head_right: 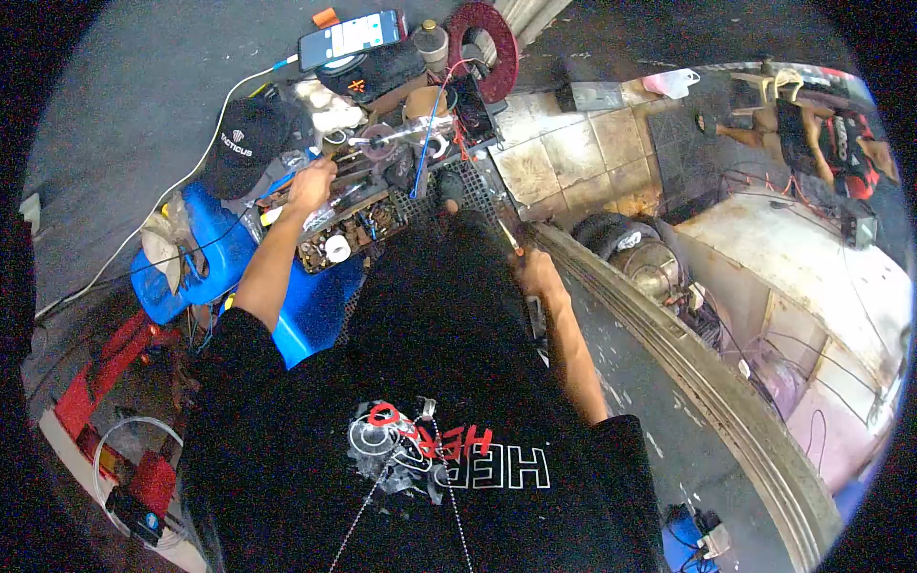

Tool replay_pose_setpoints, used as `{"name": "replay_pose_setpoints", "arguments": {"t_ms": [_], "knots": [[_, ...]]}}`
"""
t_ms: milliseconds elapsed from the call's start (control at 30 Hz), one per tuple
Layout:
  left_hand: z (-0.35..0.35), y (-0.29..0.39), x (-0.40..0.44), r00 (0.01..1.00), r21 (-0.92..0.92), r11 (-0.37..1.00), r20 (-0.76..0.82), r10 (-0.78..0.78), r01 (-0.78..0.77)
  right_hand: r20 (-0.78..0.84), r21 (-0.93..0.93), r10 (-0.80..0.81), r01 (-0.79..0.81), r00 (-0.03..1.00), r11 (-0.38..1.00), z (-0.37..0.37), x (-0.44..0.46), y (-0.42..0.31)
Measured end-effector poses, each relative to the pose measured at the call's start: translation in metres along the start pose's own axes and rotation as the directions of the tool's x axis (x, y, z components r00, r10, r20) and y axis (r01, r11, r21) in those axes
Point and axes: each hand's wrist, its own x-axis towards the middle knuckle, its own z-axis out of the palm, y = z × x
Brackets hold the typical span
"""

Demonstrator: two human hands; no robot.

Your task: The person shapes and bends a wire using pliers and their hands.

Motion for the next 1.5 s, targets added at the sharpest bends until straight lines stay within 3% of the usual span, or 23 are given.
{"name": "replay_pose_setpoints", "arguments": {"t_ms": [33, 100, 233, 300, 333, 433, 567, 600, 767, 933, 1033, 1100, 1167, 1233, 1500], "knots": [[-0.016, 0.007, -0.010, 1.000, 0.004, 1.000, -0.003, -0.011, 0.011, -0.080, 0.009, -0.082, 0.083, 0.993, 0.997, -0.002, 0.004, -0.005], [-0.045, 0.022, -0.030, 0.974, -0.215, 0.972, -0.183, -0.131, 0.090, -0.063, 0.007, -0.144, 0.145, 0.988, 0.989, -0.008, 0.020, -0.020], [-0.083, 0.076, -0.077, 0.870, -0.369, 0.921, -0.487, -0.078, -0.124, -0.095, 0.034, -0.375, 0.380, 0.922, 0.924, -0.029, 0.034, -0.102], [-0.113, 0.124, -0.099, 0.908, -0.637, 0.770, -0.345, -0.237, -0.041, -0.040, 0.069, -0.464, 0.466, 0.885, 0.882, -0.040, 0.030, -0.156], [-0.117, 0.142, -0.107, 0.876, -0.636, 0.761, -0.433, -0.214, -0.128, -0.020, 0.061, -0.500, 0.500, 0.866, 0.864, -0.042, 0.028, -0.177], [-0.129, 0.179, -0.138, 0.875, -0.739, 0.668, -0.377, -0.305, -0.086, 0.011, -0.004, -0.608, 0.608, 0.794, 0.794, -0.036, 0.023, -0.224], [-0.128, 0.191, -0.174, 0.778, -0.792, 0.608, -0.416, -0.471, -0.056, 0.224, -0.004, -0.523, 0.538, 0.822, 0.843, -0.042, -0.004, -0.278], [-0.128, 0.190, -0.183, 0.777, -0.806, 0.589, -0.409, -0.478, -0.062, 0.146, -0.017, -0.626, 0.634, 0.766, 0.773, -0.032, -0.004, -0.278], [-0.127, 0.182, -0.217, 0.736, -0.852, 0.520, -0.393, -0.552, -0.065, 0.119, -0.080, -0.674, 0.684, 0.729, 0.725, -0.008, -0.020, -0.292], [-0.134, 0.174, -0.238, 0.716, -0.833, 0.548, -0.427, -0.552, -0.074, 0.133, -0.146, -0.698, 0.710, 0.704, 0.688, 0.002, -0.036, -0.310], [-0.132, 0.164, -0.246, 0.744, -0.878, 0.478, -0.344, -0.573, -0.037, 0.111, -0.158, -0.703, 0.711, 0.703, 0.686, 0.013, -0.036, -0.311], [-0.132, 0.157, -0.244, 0.713, -0.876, 0.465, -0.409, -0.569, -0.131, 0.036, -0.184, -0.757, 0.749, 0.653, 0.637, 0.021, -0.036, -0.310], [-0.141, 0.157, -0.239, 0.696, -0.892, 0.447, -0.366, -0.618, -0.071, 0.045, -0.176, -0.735, 0.729, 0.677, 0.661, 0.023, -0.043, -0.315], [-0.144, 0.152, -0.231, 0.648, -0.881, 0.446, -0.432, -0.628, -0.156, 0.048, -0.171, -0.711, 0.707, 0.701, 0.686, 0.024, -0.049, -0.321], [-0.149, 0.138, -0.236, 0.753, -0.882, 0.456, -0.378, -0.538, -0.117, -0.019, -0.163, -0.710, 0.698, 0.704, 0.697, 0.028, -0.063, -0.330]]}}
